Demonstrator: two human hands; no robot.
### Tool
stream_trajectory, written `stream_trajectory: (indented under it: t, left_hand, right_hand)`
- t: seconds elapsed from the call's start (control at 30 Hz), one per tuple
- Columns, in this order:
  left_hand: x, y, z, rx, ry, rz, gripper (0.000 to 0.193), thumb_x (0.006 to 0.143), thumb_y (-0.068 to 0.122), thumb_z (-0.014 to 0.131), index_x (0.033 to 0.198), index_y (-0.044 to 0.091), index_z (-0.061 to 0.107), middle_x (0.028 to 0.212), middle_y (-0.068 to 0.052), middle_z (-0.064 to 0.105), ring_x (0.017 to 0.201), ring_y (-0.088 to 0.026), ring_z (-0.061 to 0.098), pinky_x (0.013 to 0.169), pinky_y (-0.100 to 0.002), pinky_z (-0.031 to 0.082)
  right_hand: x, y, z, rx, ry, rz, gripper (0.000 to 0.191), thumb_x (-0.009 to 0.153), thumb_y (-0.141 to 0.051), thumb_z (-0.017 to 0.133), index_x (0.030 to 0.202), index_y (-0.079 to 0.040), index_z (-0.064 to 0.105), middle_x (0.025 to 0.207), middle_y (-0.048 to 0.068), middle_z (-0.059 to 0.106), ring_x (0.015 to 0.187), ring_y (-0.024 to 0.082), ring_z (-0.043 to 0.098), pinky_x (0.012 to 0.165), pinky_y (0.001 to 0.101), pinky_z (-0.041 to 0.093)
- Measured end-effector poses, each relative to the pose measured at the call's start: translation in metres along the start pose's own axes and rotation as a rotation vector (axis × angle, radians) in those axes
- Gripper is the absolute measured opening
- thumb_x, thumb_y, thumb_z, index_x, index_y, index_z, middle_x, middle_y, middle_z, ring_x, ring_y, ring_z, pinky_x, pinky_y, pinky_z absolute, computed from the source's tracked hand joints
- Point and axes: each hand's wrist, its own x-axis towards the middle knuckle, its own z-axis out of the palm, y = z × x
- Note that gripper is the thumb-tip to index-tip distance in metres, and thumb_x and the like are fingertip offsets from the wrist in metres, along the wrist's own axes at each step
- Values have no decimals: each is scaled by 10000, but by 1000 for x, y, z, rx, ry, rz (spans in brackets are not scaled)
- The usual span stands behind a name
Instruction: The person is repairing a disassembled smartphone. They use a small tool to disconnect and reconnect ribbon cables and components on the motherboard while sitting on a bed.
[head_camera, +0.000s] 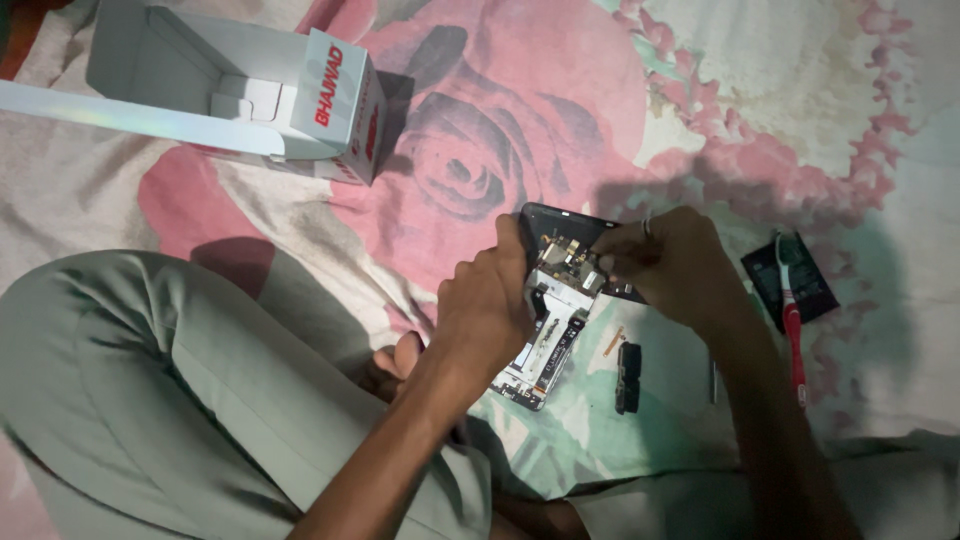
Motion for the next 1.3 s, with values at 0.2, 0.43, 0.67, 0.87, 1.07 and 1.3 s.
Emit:
stream_trajectory:
  t: [0.2,0.43,0.67,0.87,1.07,1.3]
  left_hand:
    - [1,-4,5,-96,-33,-86,626,812,49,622,1368,-13,341,907,-280,670,861,-520,623,749,-627,453]
    - [2,-3,4,-152,-21,-47,683,776,96,719,1301,-70,314,938,-303,651,852,-523,634,725,-602,483]
    - [3,1,0,-160,-90,-127,676,701,38,731,1244,-32,334,1002,-288,648,958,-521,614,815,-573,476]
    - [0,-4,4,-220,-96,-114,607,739,62,733,1209,-7,355,1016,-272,651,997,-507,609,839,-576,453]
    - [-1,-14,13,-286,-28,9,628,705,56,741,1219,-12,386,1054,-270,638,1054,-485,601,858,-548,457]
    - [0,-14,12,-317,-86,-64,419,752,51,668,1168,8,640,1221,-218,623,1136,-441,616,948,-464,488]
  right_hand:
    - [-1,-1,-2,-82,-43,42,173,800,-15,798,968,-43,831,732,112,795,634,106,687,573,288,531]
    - [-3,-2,-10,-127,0,3,235,738,-26,825,970,-65,836,699,86,770,605,102,678,569,297,524]
    - [0,8,-3,-3,-81,-68,204,712,-9,832,915,-23,827,753,78,800,662,92,719,601,272,570]
    - [0,9,0,124,-83,9,196,750,-4,815,946,4,814,783,88,804,693,104,735,629,260,595]
    - [2,8,1,135,-73,29,178,782,-7,806,959,8,808,814,99,809,711,112,736,645,269,592]
    - [1,5,0,119,-56,45,208,759,-25,817,965,6,817,815,109,811,711,119,744,651,264,602]
